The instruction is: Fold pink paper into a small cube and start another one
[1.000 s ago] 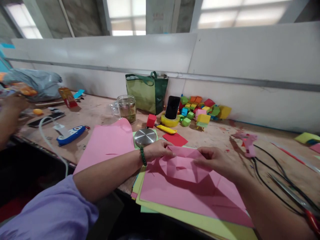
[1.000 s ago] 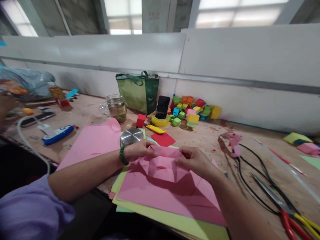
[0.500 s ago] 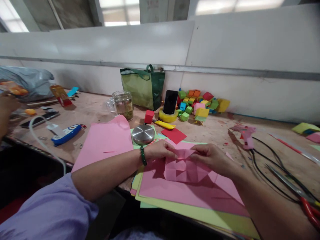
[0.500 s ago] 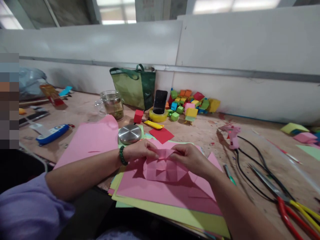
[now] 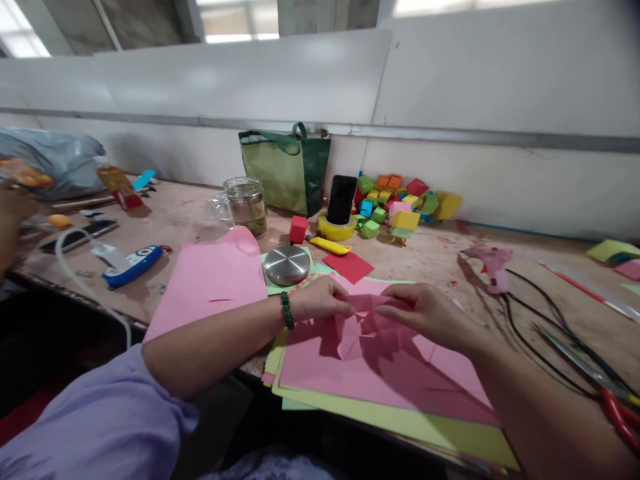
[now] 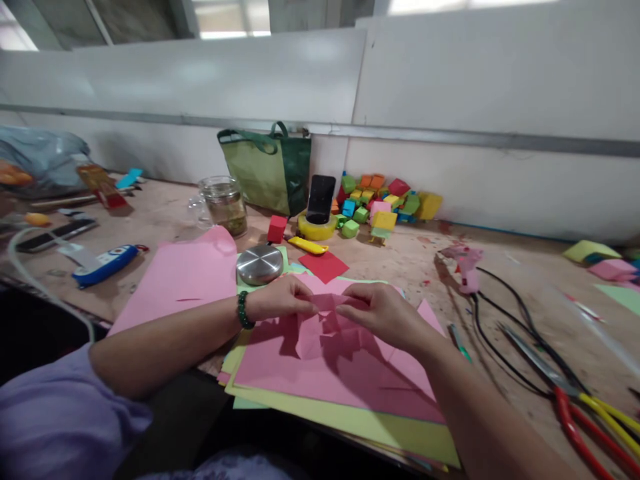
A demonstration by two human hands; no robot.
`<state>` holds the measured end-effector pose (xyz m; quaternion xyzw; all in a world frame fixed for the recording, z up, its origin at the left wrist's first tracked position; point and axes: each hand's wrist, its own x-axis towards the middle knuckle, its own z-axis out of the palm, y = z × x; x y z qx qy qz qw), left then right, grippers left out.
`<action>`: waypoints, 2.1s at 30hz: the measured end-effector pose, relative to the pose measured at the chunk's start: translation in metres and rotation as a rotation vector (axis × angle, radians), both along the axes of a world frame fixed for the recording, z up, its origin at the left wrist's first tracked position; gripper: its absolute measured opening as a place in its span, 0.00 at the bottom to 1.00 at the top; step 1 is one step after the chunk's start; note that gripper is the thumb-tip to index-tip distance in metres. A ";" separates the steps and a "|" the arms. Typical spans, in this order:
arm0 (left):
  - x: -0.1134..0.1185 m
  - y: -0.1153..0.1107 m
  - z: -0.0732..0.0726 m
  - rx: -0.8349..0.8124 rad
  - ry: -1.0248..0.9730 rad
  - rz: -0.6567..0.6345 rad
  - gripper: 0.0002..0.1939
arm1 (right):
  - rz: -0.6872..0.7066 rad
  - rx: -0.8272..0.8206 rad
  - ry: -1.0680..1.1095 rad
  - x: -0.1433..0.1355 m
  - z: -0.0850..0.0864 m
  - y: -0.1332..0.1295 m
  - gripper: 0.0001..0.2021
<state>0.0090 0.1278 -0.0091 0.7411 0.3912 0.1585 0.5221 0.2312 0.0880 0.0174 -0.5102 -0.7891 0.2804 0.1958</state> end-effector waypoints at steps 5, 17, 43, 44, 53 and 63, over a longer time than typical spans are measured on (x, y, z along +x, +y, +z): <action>-0.001 -0.003 0.000 -0.115 0.045 -0.110 0.13 | 0.006 0.068 -0.005 -0.012 -0.005 -0.006 0.11; -0.001 0.000 -0.012 -0.005 -0.025 -0.001 0.14 | -0.136 0.061 0.035 0.000 -0.001 0.002 0.12; 0.007 -0.010 -0.005 -0.127 -0.086 -0.033 0.05 | 0.068 0.122 0.063 -0.010 -0.005 -0.005 0.11; 0.007 -0.010 -0.004 -0.113 -0.072 -0.020 0.06 | 0.052 0.144 0.039 -0.011 -0.005 -0.006 0.11; 0.008 -0.014 -0.001 -0.063 -0.170 -0.055 0.12 | 0.064 0.204 -0.075 -0.009 -0.006 -0.007 0.09; 0.008 -0.024 -0.003 0.479 -0.090 0.080 0.13 | 0.025 0.231 0.069 -0.004 0.002 -0.007 0.05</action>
